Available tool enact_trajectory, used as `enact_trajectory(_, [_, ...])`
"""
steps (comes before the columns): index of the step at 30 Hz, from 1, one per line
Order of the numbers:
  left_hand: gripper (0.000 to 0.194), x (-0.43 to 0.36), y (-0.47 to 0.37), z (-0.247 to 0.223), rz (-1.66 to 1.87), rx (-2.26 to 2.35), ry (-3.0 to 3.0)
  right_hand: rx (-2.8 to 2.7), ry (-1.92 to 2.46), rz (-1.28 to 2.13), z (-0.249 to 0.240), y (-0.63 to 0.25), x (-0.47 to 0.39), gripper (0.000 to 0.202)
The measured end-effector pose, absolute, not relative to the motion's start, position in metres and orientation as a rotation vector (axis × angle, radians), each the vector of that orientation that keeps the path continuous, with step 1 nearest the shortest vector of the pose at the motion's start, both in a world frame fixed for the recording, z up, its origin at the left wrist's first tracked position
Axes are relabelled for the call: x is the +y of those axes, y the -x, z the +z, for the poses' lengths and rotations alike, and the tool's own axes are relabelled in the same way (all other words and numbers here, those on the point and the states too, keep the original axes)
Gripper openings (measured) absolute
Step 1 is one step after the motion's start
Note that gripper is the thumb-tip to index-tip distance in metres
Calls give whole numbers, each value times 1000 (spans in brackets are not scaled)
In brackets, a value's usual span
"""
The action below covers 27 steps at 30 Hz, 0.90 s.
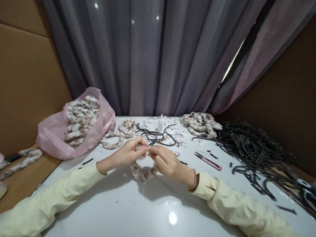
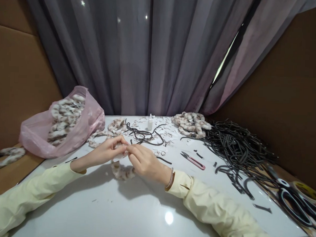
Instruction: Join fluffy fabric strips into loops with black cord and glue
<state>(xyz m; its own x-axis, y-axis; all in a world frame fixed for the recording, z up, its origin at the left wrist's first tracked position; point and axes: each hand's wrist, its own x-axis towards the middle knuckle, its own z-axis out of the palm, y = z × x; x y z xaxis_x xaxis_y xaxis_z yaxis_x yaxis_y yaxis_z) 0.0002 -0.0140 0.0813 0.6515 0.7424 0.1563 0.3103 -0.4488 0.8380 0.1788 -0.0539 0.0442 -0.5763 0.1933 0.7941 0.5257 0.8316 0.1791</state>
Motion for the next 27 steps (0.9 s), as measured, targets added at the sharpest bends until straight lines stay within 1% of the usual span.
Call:
enact_trajectory(2, [20, -14, 1, 77, 582, 801, -2046, -2110, 618, -394, 42, -179, -52, 17])
enact_trajectory(4, [22, -14, 1, 74, 540, 781, -2061, -2009, 735, -207, 41, -178, -50, 17])
enact_trajectory(9, [24, -14, 1, 71, 542, 747, -2153, -1863, 903, 151, 45, -176, -47, 17])
enact_trajectory(15, [25, -17, 0, 69, 558, 707, -2190, -1798, 1078, 394, 53, -181, -44, 16])
enact_trajectory(20, [25, -22, -3, 64, 570, 780, -2154, -1752, 1193, 625, 55, -185, -40, 15])
enact_trajectory(23, [17, -23, -3, 60, 652, 772, -2292, -1739, 1204, 832, 59, -186, -40, 19])
enact_trajectory(25, [8, -23, -2, 56, 709, 688, -2432, -1719, 1206, 971, 62, -187, -39, 20])
enact_trajectory(27, [6, -22, 0, 52, 753, 561, -2585, -1707, 1202, 1074, 64, -188, -39, 20])
